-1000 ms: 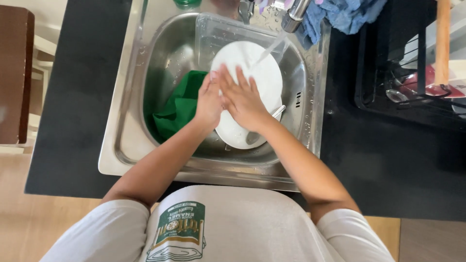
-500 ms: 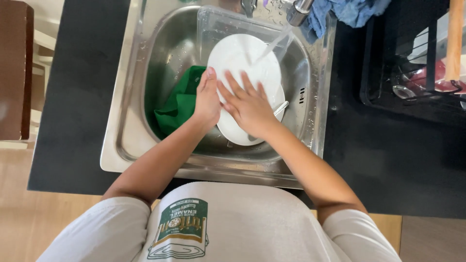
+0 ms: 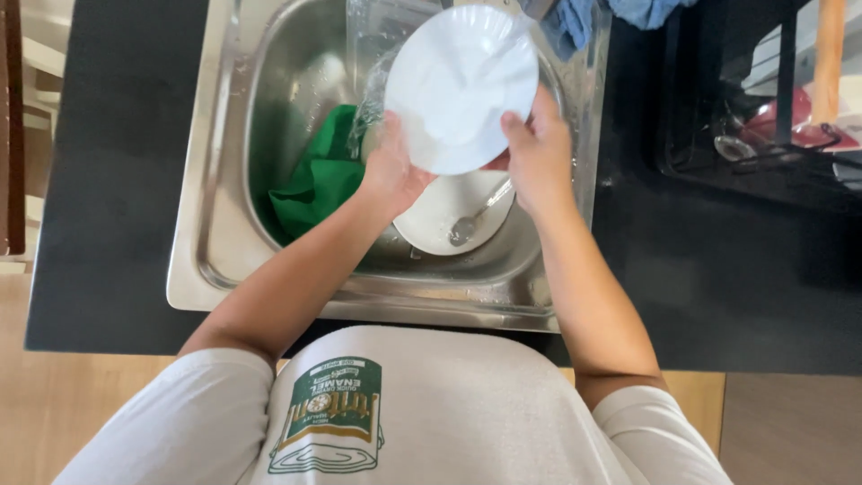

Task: Washing dishes and cleaning the sink area using a sponge and dish soap

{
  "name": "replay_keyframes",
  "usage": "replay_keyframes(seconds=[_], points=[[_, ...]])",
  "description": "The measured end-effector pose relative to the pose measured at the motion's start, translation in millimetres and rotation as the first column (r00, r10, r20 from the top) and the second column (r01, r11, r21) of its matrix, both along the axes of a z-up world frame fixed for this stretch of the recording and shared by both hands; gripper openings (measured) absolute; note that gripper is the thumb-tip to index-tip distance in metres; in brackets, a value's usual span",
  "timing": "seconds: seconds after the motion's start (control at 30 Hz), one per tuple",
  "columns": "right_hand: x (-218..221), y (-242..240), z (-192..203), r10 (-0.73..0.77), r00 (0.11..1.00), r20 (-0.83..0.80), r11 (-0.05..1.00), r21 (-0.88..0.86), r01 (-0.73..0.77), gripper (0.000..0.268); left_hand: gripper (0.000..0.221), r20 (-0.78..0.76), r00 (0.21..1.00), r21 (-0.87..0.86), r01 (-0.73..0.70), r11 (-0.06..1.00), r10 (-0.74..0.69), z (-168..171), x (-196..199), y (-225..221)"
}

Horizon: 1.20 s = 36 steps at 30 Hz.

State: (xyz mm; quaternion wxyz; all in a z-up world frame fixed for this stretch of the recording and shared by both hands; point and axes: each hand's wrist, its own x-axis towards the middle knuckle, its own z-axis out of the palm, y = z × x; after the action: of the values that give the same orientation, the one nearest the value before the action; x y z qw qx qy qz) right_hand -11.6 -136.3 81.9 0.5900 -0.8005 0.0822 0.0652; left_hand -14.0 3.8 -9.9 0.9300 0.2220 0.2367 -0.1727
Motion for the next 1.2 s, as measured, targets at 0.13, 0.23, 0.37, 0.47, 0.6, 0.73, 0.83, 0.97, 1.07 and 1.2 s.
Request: replay_keyframes(seconds=[0.13,0.23,0.37,0.47,0.6,0.73,0.83,0.97,1.07,1.2], points=[[0,-19,7,-0.034,0.99,0.135,0.991,-0.123,0.051,0.033,0.078,-0.186,0.982,0.173,0.006,0.985,0.027,24,5,-16],[1,-42,8,-0.201,0.978,0.045,0.979,0.052,0.199,0.039,0.071,-0.191,0.982,0.145,0.036,0.989,-0.008,-27,10,-38],[-8,-89,-8,-0.28,0.956,-0.092,0.924,0.246,0.294,0.037,0.032,-0.062,0.835,0.871,0.313,0.378,-0.547,-145,5,-83],[-20,-124,-25,-0.337,0.922,-0.191,0.871,0.309,0.382,0.035,0.031,-0.264,0.543,0.962,0.095,-0.255,-0.797,-160,-4,-103],[-42,-158,-36,-0.413,0.859,-0.302,0.806,0.318,0.499,0.033,0.017,-0.447,0.357,0.829,-0.179,-0.53,-0.82,-146,-13,-118],[-56,-188,-54,-0.46,0.822,-0.336,0.759,0.331,0.56,0.033,0.016,-0.491,0.353,0.795,-0.193,-0.575,-0.797,-101,-5,-110],[-61,-204,-68,-0.482,0.8,-0.358,0.721,0.357,0.594,0.032,0.013,-0.501,0.378,0.754,-0.251,-0.607,-0.778,-99,2,-105],[-66,-218,-82,-0.463,0.824,-0.328,0.743,0.363,0.562,0.032,0.023,-0.479,0.414,0.801,-0.153,-0.578,-0.774,-61,8,-88],[-71,-236,-93,-0.442,0.838,-0.321,0.756,0.37,0.54,0.032,0.027,-0.428,0.443,0.842,-0.122,-0.526,-0.788,-51,16,-76],[-77,-258,-102,-0.437,0.832,-0.341,0.777,0.323,0.54,0.033,0.014,-0.295,0.485,0.858,-0.244,-0.452,-0.823,-30,43,-53]])
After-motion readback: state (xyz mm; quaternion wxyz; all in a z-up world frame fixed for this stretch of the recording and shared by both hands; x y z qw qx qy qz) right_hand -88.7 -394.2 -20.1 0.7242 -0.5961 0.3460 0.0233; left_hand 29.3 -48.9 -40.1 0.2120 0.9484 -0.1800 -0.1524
